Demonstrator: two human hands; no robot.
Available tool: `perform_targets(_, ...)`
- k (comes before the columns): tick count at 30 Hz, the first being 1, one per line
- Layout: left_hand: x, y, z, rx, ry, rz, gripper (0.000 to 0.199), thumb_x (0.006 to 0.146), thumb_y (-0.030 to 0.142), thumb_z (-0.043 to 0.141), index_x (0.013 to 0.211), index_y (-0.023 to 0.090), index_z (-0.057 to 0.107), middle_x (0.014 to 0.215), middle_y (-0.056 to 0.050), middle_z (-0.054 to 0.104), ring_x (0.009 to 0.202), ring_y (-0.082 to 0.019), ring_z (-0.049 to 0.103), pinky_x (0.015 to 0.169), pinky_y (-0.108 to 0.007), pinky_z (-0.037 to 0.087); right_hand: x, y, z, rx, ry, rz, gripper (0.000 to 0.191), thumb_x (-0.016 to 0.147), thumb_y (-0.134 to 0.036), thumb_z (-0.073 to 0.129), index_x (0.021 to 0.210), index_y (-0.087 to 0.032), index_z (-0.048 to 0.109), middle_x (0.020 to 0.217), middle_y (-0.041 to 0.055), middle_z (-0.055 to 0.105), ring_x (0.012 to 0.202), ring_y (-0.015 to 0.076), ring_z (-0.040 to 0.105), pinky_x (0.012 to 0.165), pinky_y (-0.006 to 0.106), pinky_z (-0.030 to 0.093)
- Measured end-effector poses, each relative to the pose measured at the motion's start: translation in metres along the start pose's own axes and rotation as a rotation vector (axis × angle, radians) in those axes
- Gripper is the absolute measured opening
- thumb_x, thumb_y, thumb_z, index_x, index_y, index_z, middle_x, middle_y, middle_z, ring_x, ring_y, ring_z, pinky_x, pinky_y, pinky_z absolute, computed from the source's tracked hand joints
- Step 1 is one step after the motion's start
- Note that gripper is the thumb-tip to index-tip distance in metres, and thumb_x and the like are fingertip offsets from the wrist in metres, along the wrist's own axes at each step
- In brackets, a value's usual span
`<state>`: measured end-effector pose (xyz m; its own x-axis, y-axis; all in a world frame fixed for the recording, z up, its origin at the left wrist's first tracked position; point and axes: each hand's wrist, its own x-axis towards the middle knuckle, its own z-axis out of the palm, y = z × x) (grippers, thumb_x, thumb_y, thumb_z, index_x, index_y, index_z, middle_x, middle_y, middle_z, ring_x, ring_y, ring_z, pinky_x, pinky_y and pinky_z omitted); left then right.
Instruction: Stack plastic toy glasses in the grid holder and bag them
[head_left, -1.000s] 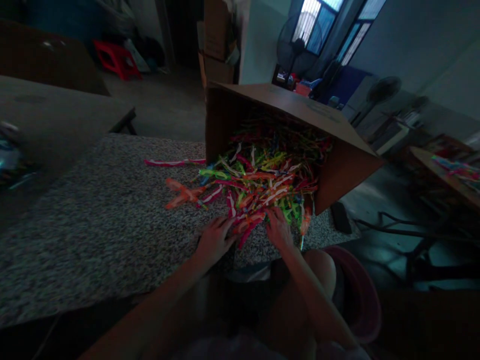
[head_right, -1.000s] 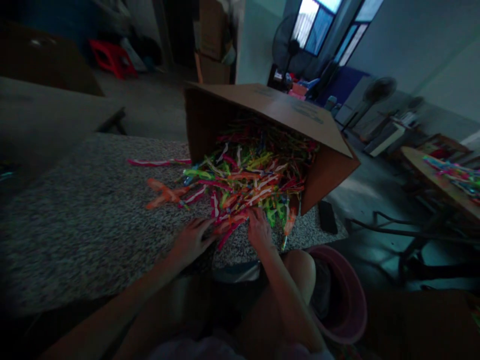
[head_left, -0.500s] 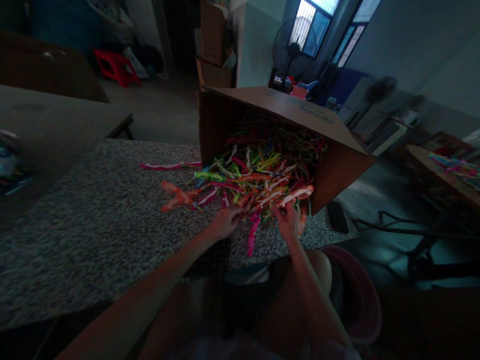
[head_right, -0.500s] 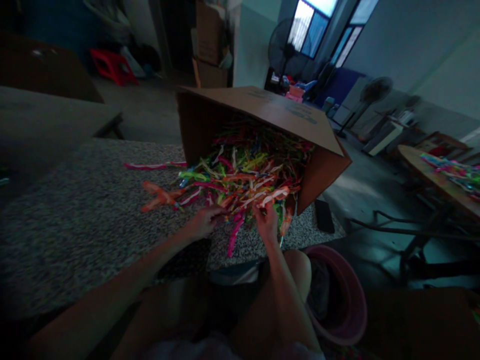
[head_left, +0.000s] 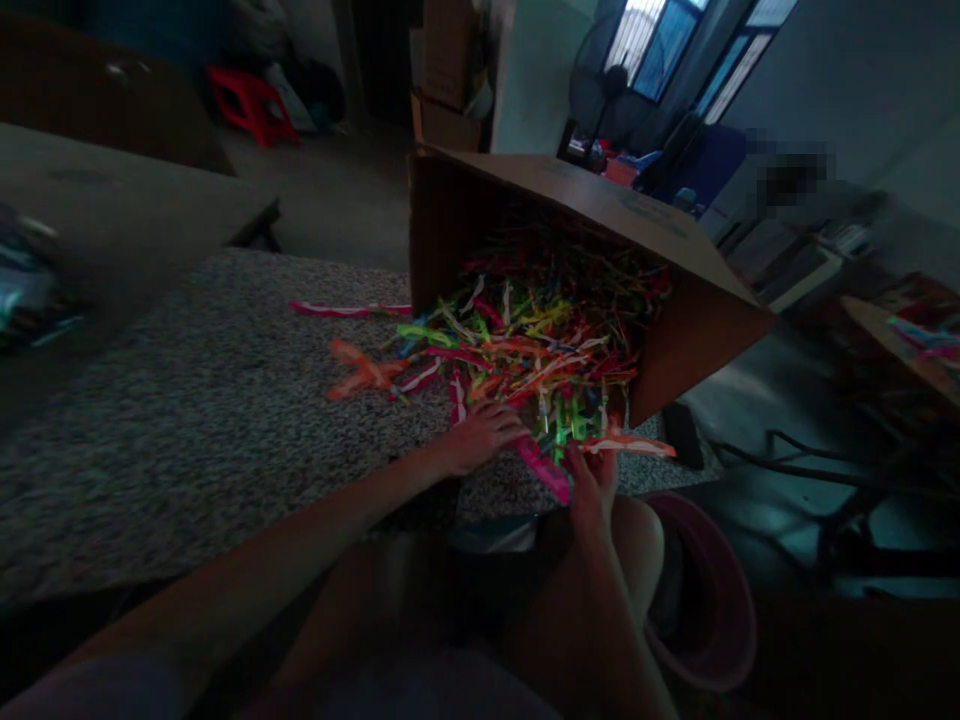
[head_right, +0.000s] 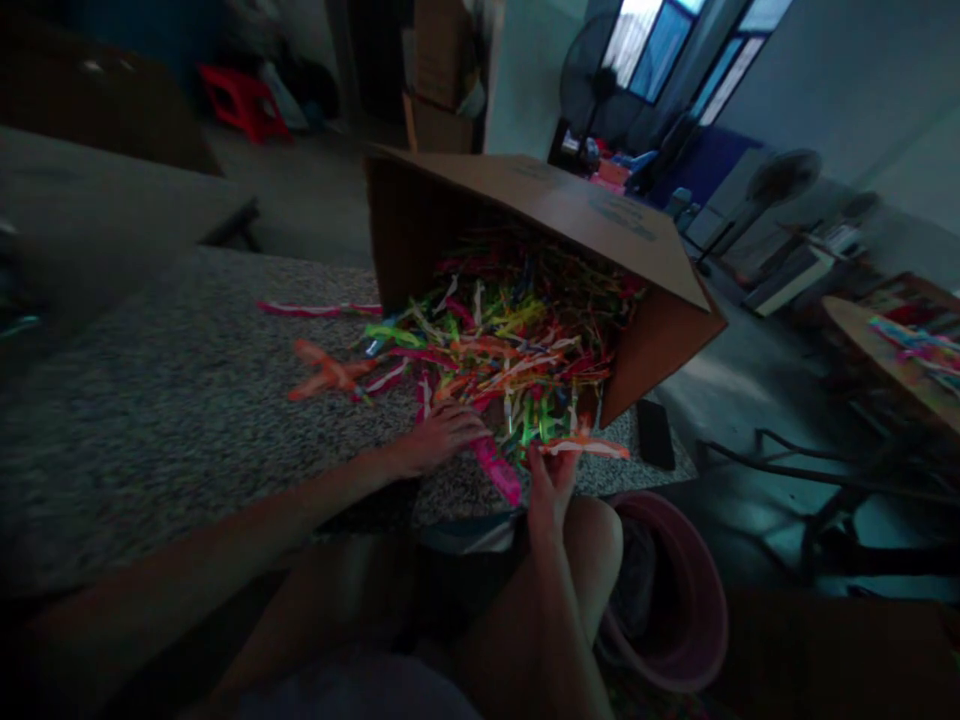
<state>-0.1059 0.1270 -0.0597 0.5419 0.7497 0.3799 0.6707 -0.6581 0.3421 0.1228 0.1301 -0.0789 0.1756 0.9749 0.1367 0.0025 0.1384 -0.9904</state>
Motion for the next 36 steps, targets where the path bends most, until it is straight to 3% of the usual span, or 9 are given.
perform_targets(6,-0.045,-0.012,-0.020,-0.472,0.560,-0.610,0.026,0.087,0.031,0.041,0.082,0.014,0.061,0.075,-0.005,0.061,0.073,-0.017,0.056,0.073,-0.029,0.047,-0.030,0.003,0.049,0.071,-0.172,0.054,0.046,0.069,-0.037,0.069,0.099,-0.020,0.039,0.085,0.0014,0.057,0.073,0.0127,0.059,0.065,0.025,0.051)
perform_targets(12,-0.072,0.009,0.002,-0.576,0.714,-0.852,0.029,0.086,0.035,0.041,0.097,0.014,0.058,0.080,-0.005,0.064,0.065,-0.015,0.058,0.062,-0.027,0.049,-0.068,0.011,0.102,-0.256,-0.158,-0.051,0.035,0.077,-0.040,0.057,0.100,-0.017,0.042,0.091,0.0080,0.060,0.079,0.0161,0.059,0.074,0.029,0.050)
perform_targets(16,-0.055,0.015,0.007,-0.675,0.802,-1.026,0.040,0.093,0.038,0.023,0.114,0.013,0.047,0.084,-0.007,0.063,0.056,-0.013,0.057,0.053,-0.026,0.048,-0.074,0.002,0.125,-0.332,-0.156,-0.085,0.043,0.080,-0.042,0.052,0.109,-0.013,0.041,0.101,0.0160,0.059,0.090,0.0205,0.060,0.081,0.034,0.049)
perform_targets(19,-0.047,0.016,-0.005,-0.628,0.839,-1.055,0.036,0.093,0.038,0.027,0.109,0.013,0.048,0.087,-0.009,0.062,0.066,-0.015,0.060,0.062,-0.029,0.050,-0.066,-0.001,0.141,-0.361,-0.162,-0.077,0.049,0.083,-0.042,0.047,0.119,-0.010,0.036,0.111,0.0218,0.056,0.101,0.0236,0.058,0.086,0.037,0.048)
perform_targets(22,-0.061,0.030,-0.025,-0.413,0.699,-0.992,0.030,0.086,0.038,0.048,0.104,0.015,0.053,0.085,-0.007,0.062,0.073,-0.017,0.060,0.072,-0.031,0.048,-0.050,-0.002,0.142,-0.357,-0.164,-0.065,0.046,0.083,-0.041,0.048,0.117,-0.011,0.038,0.109,0.0210,0.057,0.098,0.0229,0.059,0.084,0.037,0.049)
perform_targets(26,-0.091,0.063,-0.036,0.037,0.047,-0.997,0.035,0.085,0.050,0.051,0.085,0.016,0.060,0.072,-0.008,0.063,0.069,-0.023,0.062,0.065,-0.033,0.045,-0.040,-0.003,0.119,-0.289,-0.158,-0.082,0.037,0.080,-0.044,0.053,0.101,-0.016,0.043,0.095,0.0134,0.062,0.083,0.0182,0.062,0.076,0.030,0.052)
perform_targets(28,-0.096,0.075,-0.030,0.067,-0.117,-1.057,0.037,0.085,0.050,0.052,0.079,0.015,0.062,0.074,-0.011,0.065,0.073,-0.027,0.064,0.063,-0.033,0.045,-0.046,-0.003,0.107,-0.270,-0.183,-0.087,0.037,0.079,-0.044,0.055,0.101,-0.017,0.043,0.094,0.0120,0.063,0.080,0.0174,0.062,0.073,0.029,0.052)
perform_targets(31,-0.095,0.075,-0.022,-0.081,-0.107,-1.101,0.025,0.083,0.037,0.057,0.077,0.013,0.062,0.076,-0.011,0.066,0.073,-0.024,0.065,0.062,-0.030,0.044,-0.059,0.000,0.094,-0.337,-0.265,-0.104,0.037,0.081,-0.044,0.054,0.103,-0.016,0.044,0.092,0.0113,0.064,0.076,0.0178,0.063,0.068,0.028,0.052)
perform_targets(36,-0.122,0.054,-0.033,-0.565,0.219,-1.053,0.032,0.081,0.046,0.052,0.076,0.015,0.059,0.069,-0.004,0.065,0.063,-0.018,0.063,0.060,-0.028,0.048,-0.066,0.003,0.085,-0.601,-0.332,-0.181,0.042,0.084,-0.045,0.050,0.108,-0.011,0.050,0.096,0.0159,0.065,0.082,0.0230,0.064,0.074,0.034,0.051)
